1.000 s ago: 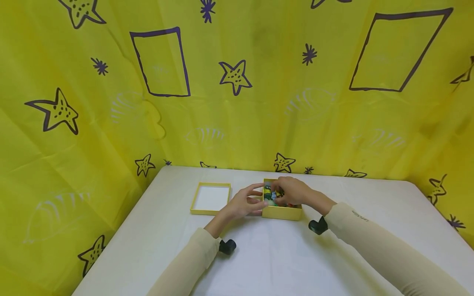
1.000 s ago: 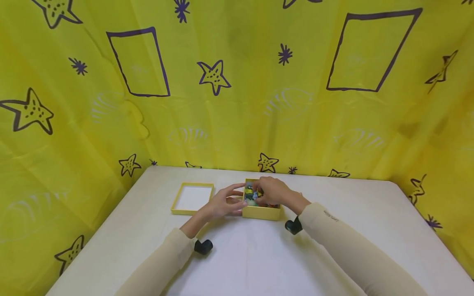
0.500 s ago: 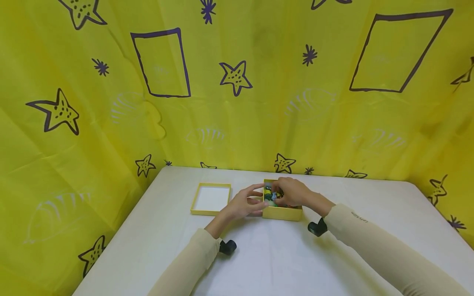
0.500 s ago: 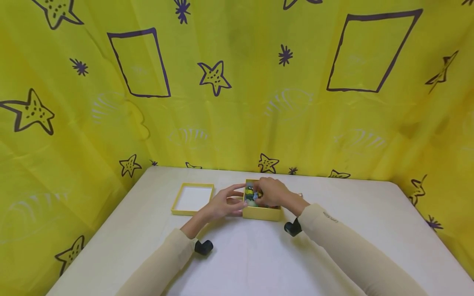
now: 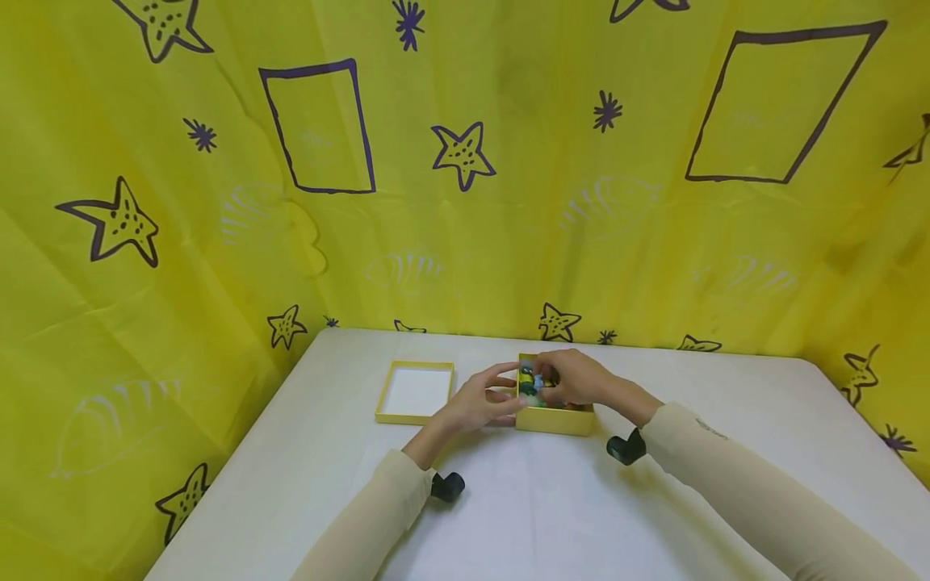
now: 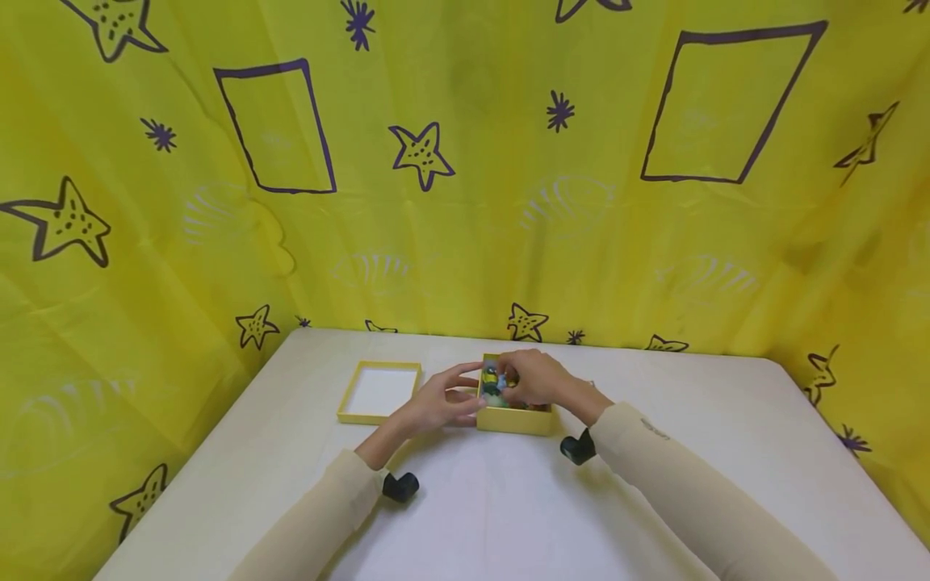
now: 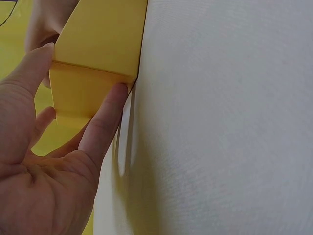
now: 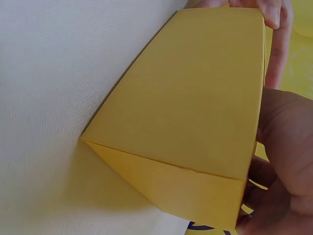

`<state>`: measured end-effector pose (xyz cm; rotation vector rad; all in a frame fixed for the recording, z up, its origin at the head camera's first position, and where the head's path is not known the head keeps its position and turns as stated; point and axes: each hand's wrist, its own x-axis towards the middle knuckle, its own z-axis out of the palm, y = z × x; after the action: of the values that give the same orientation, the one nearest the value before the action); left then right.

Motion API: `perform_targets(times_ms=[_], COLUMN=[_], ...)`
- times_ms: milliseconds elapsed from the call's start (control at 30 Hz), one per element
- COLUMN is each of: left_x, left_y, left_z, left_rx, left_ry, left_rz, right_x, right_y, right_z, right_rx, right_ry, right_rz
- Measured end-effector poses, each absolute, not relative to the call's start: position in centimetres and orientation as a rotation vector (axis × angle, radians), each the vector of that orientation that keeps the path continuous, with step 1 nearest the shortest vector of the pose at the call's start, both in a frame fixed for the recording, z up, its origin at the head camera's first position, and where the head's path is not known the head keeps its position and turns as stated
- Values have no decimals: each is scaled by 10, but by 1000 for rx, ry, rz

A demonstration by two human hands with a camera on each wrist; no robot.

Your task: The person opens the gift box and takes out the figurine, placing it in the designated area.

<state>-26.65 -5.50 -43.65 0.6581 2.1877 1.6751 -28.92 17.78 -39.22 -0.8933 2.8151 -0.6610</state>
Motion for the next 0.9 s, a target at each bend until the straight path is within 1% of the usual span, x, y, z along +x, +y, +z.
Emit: perform_targets(times_ms=[167, 400, 633, 900], left_x=[-266, -266, -265, -265], left_y=[-55, -55, -55, -55], left_z=[-436, -436, -435, -435], left_rx=[670, 666, 657, 663], left_ry=[2194, 2177, 2212, 2215], left_rz=[1669, 1689, 1653, 1652], right_x=[-289, -286, -285, -282], right_y=[181, 185, 193, 203], right_z=[-390, -384, -377, -369], right_rx=[-866, -932, -910, -917], right_ry=[2775, 2785, 2777, 2857], right_rz=[-745, -829, -948, -970])
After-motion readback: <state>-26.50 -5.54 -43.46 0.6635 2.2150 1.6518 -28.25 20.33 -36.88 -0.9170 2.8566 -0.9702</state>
